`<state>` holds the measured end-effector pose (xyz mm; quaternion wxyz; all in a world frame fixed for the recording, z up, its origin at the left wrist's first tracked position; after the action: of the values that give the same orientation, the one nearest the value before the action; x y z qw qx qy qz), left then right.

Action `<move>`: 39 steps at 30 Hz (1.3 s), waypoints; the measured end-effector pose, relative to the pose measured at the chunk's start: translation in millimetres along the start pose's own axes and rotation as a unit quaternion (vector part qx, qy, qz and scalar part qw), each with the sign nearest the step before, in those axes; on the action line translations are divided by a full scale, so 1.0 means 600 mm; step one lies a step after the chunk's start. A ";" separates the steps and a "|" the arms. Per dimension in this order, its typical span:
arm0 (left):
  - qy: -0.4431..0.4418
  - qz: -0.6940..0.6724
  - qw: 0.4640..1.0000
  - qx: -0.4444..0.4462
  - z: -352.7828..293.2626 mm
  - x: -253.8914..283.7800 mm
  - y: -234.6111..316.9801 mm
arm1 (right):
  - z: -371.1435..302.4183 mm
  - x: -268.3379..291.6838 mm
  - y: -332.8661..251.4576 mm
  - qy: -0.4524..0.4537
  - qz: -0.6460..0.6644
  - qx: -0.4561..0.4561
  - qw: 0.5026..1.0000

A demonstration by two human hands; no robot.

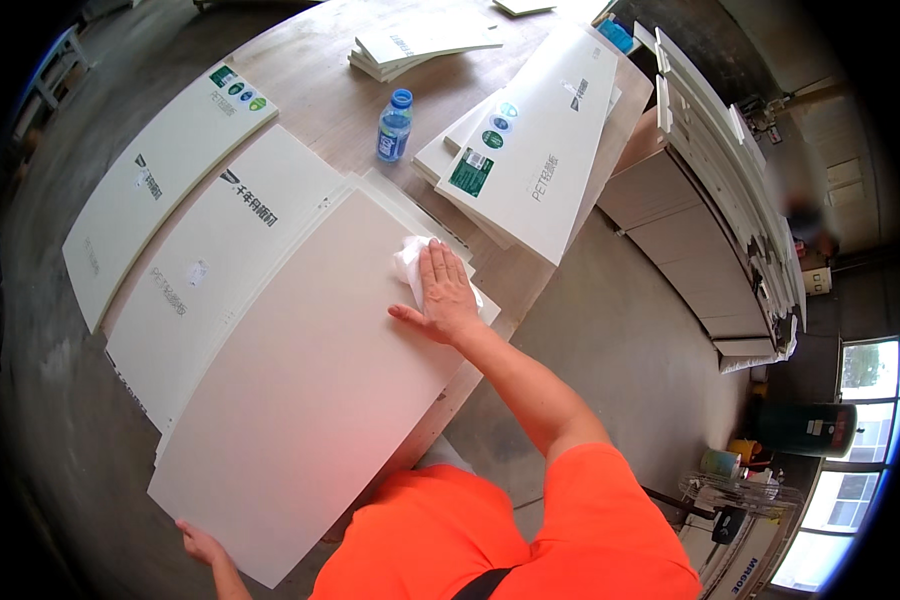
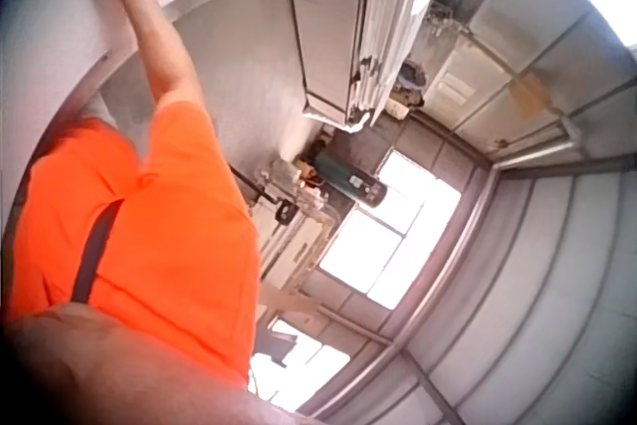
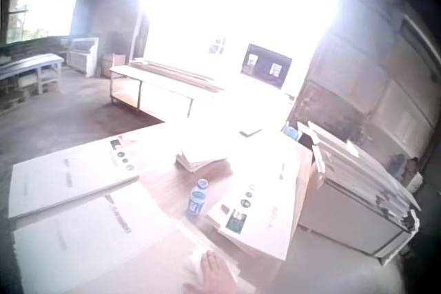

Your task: The person wipes the surface of several white rectangular panels with a white cloth. They handle the panels one at a time, lifting and turning them to clean different sides. The person also handles a water bottle, placing it on the table and later picking it up.

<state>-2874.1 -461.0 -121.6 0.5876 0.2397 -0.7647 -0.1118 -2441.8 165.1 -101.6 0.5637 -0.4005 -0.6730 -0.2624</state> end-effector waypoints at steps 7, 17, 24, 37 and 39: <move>0.056 0.035 0.997 -0.049 0.017 0.016 -0.010 | 0.277 0.069 -0.153 -0.013 0.058 0.044 0.997; 0.061 -0.017 0.996 -0.070 0.008 0.006 -0.043 | -0.094 0.002 0.041 -0.033 -0.042 0.014 0.998; 0.031 0.021 0.998 -0.055 0.011 0.007 0.003 | 0.221 0.057 -0.113 0.000 0.058 0.030 0.998; -0.001 -0.026 0.995 -0.096 0.036 -0.003 -0.030 | -0.206 -0.142 0.117 0.142 0.547 -0.329 0.757; -0.046 -0.028 0.995 -0.079 0.020 0.003 -0.045 | -0.234 -0.184 0.075 0.130 0.739 -0.321 0.578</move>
<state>-2879.7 -486.3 -135.6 0.5657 0.2085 -0.7726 -0.1988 -2322.4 49.9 -181.3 0.4788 -0.8755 0.0644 -0.0029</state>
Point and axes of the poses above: each hand's wrist, its own z-axis towards the middle knuckle, its own x-axis out of the back of the hand, y = z × x, the point moved 4 cm from there along z, towards the middle knuckle, and after that the axes turned 8 degrees about -y, right-handed, at the moved point
